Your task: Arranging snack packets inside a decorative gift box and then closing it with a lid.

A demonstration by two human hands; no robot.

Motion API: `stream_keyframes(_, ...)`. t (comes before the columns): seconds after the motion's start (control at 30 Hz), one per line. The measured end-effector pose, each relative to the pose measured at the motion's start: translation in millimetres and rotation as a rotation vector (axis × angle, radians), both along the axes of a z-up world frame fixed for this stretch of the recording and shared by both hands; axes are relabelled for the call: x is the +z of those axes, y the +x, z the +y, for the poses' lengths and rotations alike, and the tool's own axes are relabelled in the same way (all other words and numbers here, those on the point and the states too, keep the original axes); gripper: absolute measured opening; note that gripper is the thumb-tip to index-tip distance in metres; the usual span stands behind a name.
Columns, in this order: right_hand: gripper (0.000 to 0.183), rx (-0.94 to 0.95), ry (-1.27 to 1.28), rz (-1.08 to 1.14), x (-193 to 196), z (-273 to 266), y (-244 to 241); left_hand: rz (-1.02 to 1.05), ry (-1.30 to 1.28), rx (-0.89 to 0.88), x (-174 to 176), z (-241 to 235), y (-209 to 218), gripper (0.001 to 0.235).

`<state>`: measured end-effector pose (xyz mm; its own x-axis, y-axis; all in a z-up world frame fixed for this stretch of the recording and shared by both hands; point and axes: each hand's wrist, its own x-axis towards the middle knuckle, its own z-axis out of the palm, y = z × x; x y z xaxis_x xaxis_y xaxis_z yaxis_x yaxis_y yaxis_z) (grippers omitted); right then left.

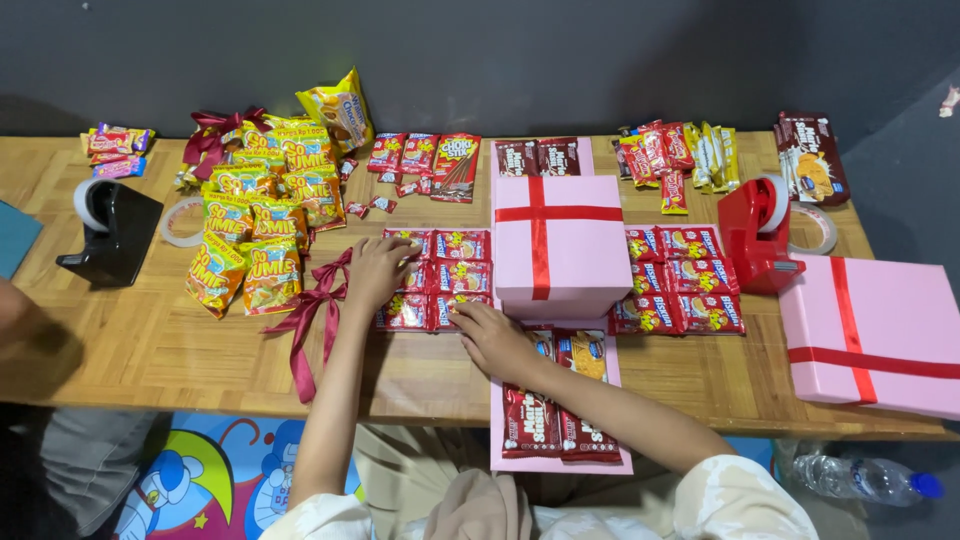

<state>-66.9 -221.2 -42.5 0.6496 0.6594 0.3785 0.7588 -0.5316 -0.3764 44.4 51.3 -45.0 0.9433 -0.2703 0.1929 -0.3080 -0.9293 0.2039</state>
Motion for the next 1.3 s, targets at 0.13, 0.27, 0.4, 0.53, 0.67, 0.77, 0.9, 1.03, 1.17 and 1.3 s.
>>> stream_keyframes(0.13, 0.042, -0.006, -0.013, -0.005, -3.0, 1.4, 1.2, 0.188, -0.171, -0.05, 21.6, 8.2, -15.8, 0.035)
stream_keyframes(0.27, 0.041, -0.01, -0.012, -0.016, -4.7, 2.0, 0.3, 0.38, -0.363, -0.138, 12.3, 17.1, -18.6, 0.066)
stream_keyframes(0.4, 0.04, -0.013, -0.004, -0.034, -4.1, 1.6, -0.1, 0.332, -0.287, -0.11, 21.3, 14.2, -21.7, 0.07)
stream_keyframes(0.53, 0.04, -0.009, 0.011, -0.031, -6.0, 1.5, 2.0, 0.329, -0.217, -0.082, 24.4, 10.8, -22.7, 0.067)
stream_keyframes(0.67, 0.046, 0.074, -0.028, 0.082, 9.9, -7.9, 0.2, 0.28, -0.126, -0.064, 18.1, 5.7, -31.6, 0.07)
stream_keyframes(0.77, 0.053, 0.148, -0.077, 0.255, 56.7, -30.6, -14.2, 0.152, -0.282, -0.147, 24.6, -12.9, -49.5, 0.054)
stream_keyframes(0.9, 0.05, 0.254, -0.064, 0.672, 133.9, -83.2, -37.7, 0.026, -0.596, -0.337, 23.4, -58.1, -77.8, 0.018)
stream_keyframes(1.03, 0.043, 0.251, -0.115, 0.891, 112.8, -165.0, -25.5, 0.071, -0.636, -0.58, 37.3, -131.1, -113.3, 0.019)
stream_keyframes(1.17, 0.025, -0.111, 0.044, 0.832, 81.2, -235.0, -9.0, 0.033, -0.508, -0.839, 47.9, -196.1, -121.6, 0.022)
stream_keyframes(1.3, 0.032, -0.481, 0.211, 0.323, 48.7, -257.6, 23.5, 0.167, -0.419, -0.971, 70.1, -241.1, -132.9, 0.032)
